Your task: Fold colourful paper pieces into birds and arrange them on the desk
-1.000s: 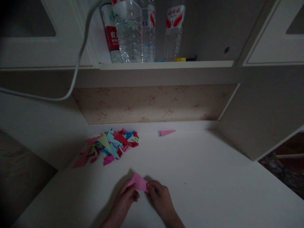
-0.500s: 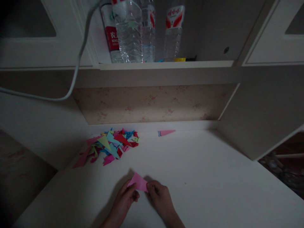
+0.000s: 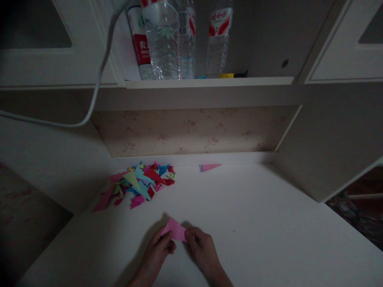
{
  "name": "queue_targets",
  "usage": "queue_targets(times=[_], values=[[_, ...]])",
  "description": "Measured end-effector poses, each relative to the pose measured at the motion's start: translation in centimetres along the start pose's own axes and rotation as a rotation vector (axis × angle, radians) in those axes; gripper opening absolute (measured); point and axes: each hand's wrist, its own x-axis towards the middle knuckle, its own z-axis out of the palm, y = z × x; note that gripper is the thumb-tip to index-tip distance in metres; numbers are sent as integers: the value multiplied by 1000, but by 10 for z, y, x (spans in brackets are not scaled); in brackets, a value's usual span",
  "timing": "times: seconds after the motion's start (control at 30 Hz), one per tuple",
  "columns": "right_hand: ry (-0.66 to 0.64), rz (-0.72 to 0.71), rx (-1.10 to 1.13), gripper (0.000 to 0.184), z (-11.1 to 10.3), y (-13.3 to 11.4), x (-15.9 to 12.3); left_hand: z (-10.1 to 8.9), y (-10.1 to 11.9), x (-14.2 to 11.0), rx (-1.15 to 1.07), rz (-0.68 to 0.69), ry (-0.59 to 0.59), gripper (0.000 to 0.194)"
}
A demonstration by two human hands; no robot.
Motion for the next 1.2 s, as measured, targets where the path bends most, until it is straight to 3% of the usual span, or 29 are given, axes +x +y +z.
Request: queue_targets(times=[0.27, 0.47, 0.57, 0.67, 0.77, 0.9, 0.97, 1.03, 1.13, 1.2], values=[[6, 9, 9, 38, 0, -1, -1, 0, 1, -2, 30, 36, -18, 40], [18, 72, 166, 41, -5, -2, -2, 2, 4, -3, 71, 44, -35, 34], [4, 92, 178, 43, -16, -3, -5, 3, 14, -3, 233, -23, -124, 28], [-6, 100, 140, 43, -34, -2, -10, 8, 27, 1, 544, -55, -194, 23], [-19, 89, 93, 41, -53, -3, -15, 19, 37, 8, 788, 48, -266, 20], [-1, 62, 40, 41, -77, -1, -14, 38, 41, 25, 910, 168, -420, 19], [53, 58, 46, 43, -90, 5, -11, 48, 42, 37, 951, 173, -470, 16], [185, 77, 51, 49, -104, 17, -8, 58, 44, 52, 958, 140, -464, 15], [441, 179, -4, 57, -123, 38, -9, 74, 49, 78, 929, 110, -384, 20], [546, 241, -72, 56, -129, 49, -11, 86, 53, 99, 908, 129, -329, 25]])
